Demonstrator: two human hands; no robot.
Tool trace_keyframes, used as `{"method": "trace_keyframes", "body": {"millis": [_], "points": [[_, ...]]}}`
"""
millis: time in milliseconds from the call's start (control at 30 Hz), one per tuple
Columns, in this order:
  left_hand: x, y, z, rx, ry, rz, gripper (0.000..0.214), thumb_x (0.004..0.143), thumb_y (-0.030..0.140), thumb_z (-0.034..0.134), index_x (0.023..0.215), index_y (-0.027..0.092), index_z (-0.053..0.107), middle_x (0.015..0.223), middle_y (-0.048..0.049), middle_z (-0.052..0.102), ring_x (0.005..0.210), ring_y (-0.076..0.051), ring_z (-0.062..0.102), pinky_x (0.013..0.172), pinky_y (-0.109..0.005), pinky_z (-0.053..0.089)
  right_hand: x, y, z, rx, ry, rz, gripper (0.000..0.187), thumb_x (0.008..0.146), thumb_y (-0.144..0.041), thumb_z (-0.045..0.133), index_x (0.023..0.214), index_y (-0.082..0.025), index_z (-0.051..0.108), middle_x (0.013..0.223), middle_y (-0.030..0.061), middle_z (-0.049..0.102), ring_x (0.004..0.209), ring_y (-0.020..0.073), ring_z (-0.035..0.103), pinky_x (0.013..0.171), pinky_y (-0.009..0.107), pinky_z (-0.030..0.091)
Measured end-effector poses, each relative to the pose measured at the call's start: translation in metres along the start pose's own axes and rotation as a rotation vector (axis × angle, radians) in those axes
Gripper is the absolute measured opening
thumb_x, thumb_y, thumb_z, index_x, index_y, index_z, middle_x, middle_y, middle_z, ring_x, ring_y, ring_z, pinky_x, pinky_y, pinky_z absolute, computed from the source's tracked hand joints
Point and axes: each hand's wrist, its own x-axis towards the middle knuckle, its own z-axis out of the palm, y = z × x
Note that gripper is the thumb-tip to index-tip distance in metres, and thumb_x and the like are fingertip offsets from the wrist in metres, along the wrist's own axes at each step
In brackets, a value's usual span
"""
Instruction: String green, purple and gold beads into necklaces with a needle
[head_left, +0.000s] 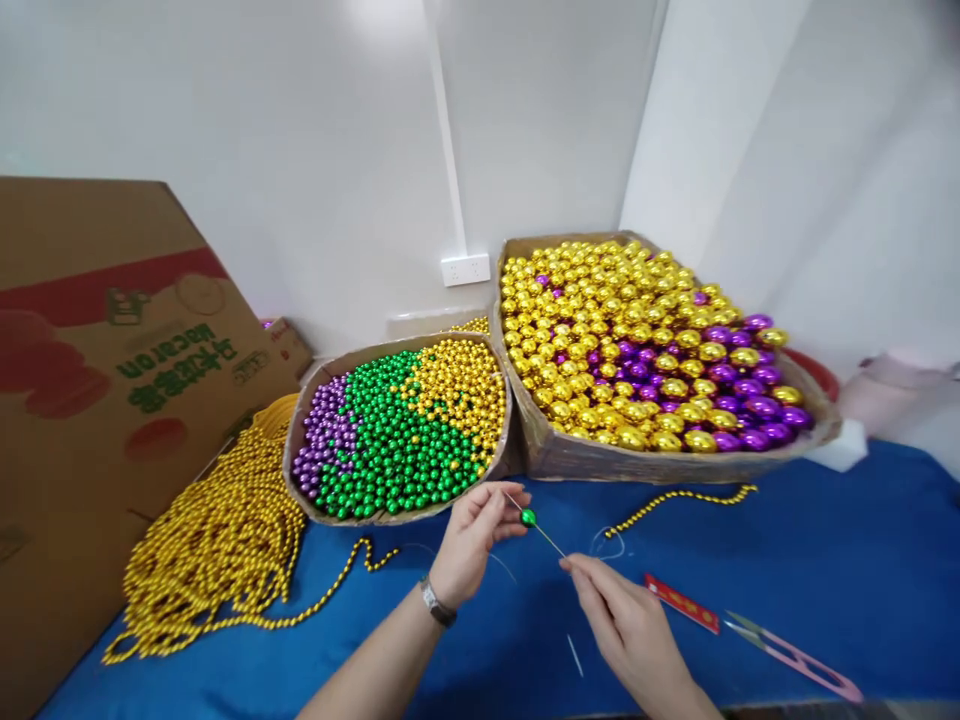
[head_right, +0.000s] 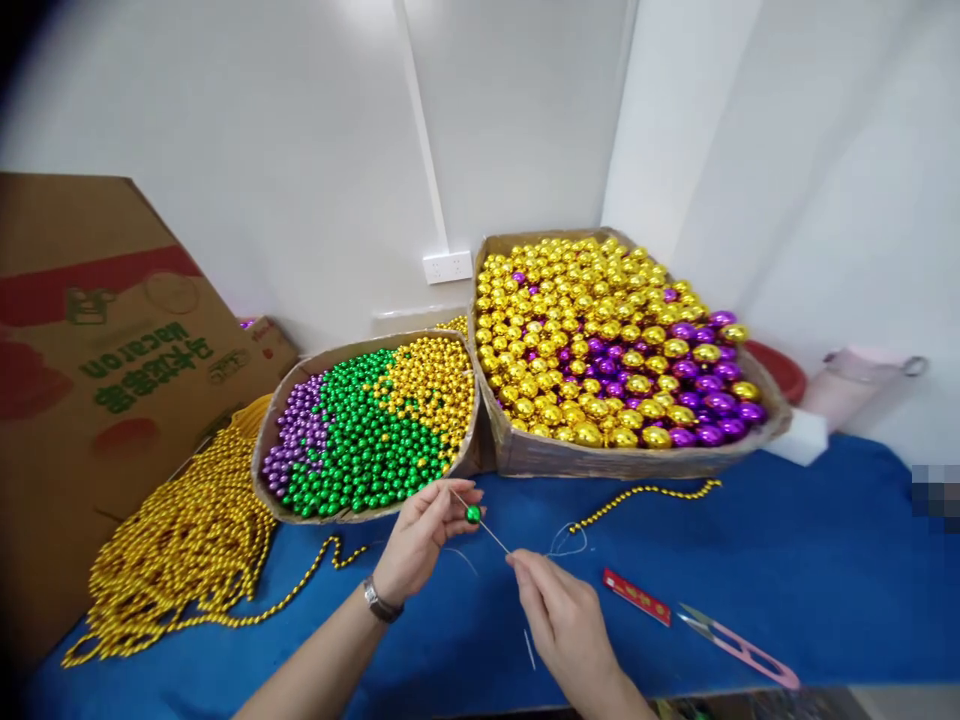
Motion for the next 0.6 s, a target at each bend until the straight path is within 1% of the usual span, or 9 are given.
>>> {"method": "trace_keyframes", "body": {"millis": [67, 233, 267, 333, 400, 433, 500, 533, 600], "points": [[0.015, 0.009, 0.011, 0.105, -0.027, 0.101, 0.033, 0.081, 0.042, 0.059, 0.097, 0.014, 0.066, 0.100, -0.0129, 0.066, 0.085, -0.020, 0.064, 0.072, -0.029, 0.051, 0.000, 0.001, -0.006, 0.002, 0.033, 0.031, 0.027, 0.094, -0.027, 0.038, 0.101, -0.019, 0.063, 0.091, 0.0078, 0.072, 0.080, 0.0178, 0.070, 0.071, 0.024, 0.057], [0.069, 0.030, 0.028, 0.283, -0.065, 0.314, 0.033, 0.084, 0.042, 0.054, 0.097, 0.014, 0.065, 0.089, -0.0093, 0.067, 0.077, -0.017, 0.062, 0.068, -0.027, 0.049, -0.009, 0.012, -0.017, -0.056, 0.132, 0.037, 0.028, 0.093, -0.030, 0.041, 0.098, -0.019, 0.066, 0.087, 0.0076, 0.072, 0.076, 0.0193, 0.071, 0.070, 0.024, 0.058], [0.079, 0.034, 0.030, 0.379, -0.054, 0.369, 0.031, 0.085, 0.040, 0.052, 0.098, 0.015, 0.064, 0.089, -0.0087, 0.067, 0.077, -0.017, 0.061, 0.069, -0.028, 0.049, -0.010, 0.014, -0.018, -0.062, 0.140, 0.038, 0.028, 0.093, -0.031, 0.041, 0.097, -0.019, 0.066, 0.086, 0.0070, 0.073, 0.075, 0.0191, 0.071, 0.070, 0.024, 0.058], [0.098, 0.040, 0.036, 0.681, -0.061, 0.506, 0.025, 0.086, 0.033, 0.051, 0.099, 0.017, 0.064, 0.091, -0.0085, 0.066, 0.081, -0.018, 0.060, 0.075, -0.030, 0.047, -0.013, 0.017, -0.019, -0.068, 0.138, 0.039, 0.028, 0.093, -0.030, 0.040, 0.097, -0.020, 0.066, 0.086, 0.0065, 0.073, 0.075, 0.0188, 0.071, 0.070, 0.023, 0.058], [0.115, 0.045, 0.045, 1.054, -0.137, 0.606, 0.021, 0.085, 0.025, 0.051, 0.098, 0.018, 0.065, 0.094, -0.0098, 0.066, 0.088, -0.021, 0.058, 0.084, -0.035, 0.043, -0.014, 0.019, -0.019, -0.066, 0.115, 0.046, 0.027, 0.094, -0.029, 0.040, 0.100, -0.019, 0.064, 0.088, 0.0075, 0.073, 0.078, 0.0187, 0.070, 0.069, 0.023, 0.058], [0.122, 0.047, 0.051, 1.234, -0.188, 0.613, 0.020, 0.084, 0.023, 0.051, 0.096, 0.017, 0.065, 0.095, -0.0109, 0.065, 0.092, -0.023, 0.057, 0.087, -0.037, 0.040, -0.014, 0.019, -0.020, -0.064, 0.107, 0.054, 0.027, 0.094, -0.028, 0.039, 0.100, -0.019, 0.064, 0.089, 0.0083, 0.072, 0.079, 0.0188, 0.070, 0.070, 0.023, 0.057], [0.136, 0.050, 0.065, 1.513, -0.260, 0.545, 0.017, 0.082, 0.023, 0.054, 0.092, 0.017, 0.066, 0.095, -0.0131, 0.065, 0.099, -0.028, 0.055, 0.091, -0.043, 0.037, -0.013, 0.018, -0.020, -0.058, 0.101, 0.073, 0.027, 0.094, -0.028, 0.039, 0.101, -0.019, 0.063, 0.091, 0.0091, 0.072, 0.081, 0.0192, 0.070, 0.071, 0.024, 0.057], [0.143, 0.051, 0.072, 1.601, -0.268, 0.494, 0.015, 0.079, 0.025, 0.058, 0.089, 0.017, 0.066, 0.094, -0.0137, 0.065, 0.101, -0.031, 0.054, 0.091, -0.046, 0.036, -0.013, 0.017, -0.021, -0.054, 0.102, 0.083, 0.027, 0.094, -0.028, 0.040, 0.101, -0.019, 0.063, 0.091, 0.0090, 0.072, 0.082, 0.0193, 0.070, 0.071, 0.024, 0.057], [0.154, 0.052, 0.085, 1.685, -0.264, 0.412, 0.013, 0.071, 0.026, 0.068, 0.081, 0.017, 0.066, 0.089, -0.0138, 0.065, 0.101, -0.035, 0.054, 0.088, -0.050, 0.035, -0.012, 0.015, -0.021, -0.051, 0.102, 0.088, 0.027, 0.094, -0.029, 0.040, 0.101, -0.019, 0.064, 0.090, 0.0082, 0.072, 0.081, 0.0193, 0.070, 0.071, 0.024, 0.057]]}}
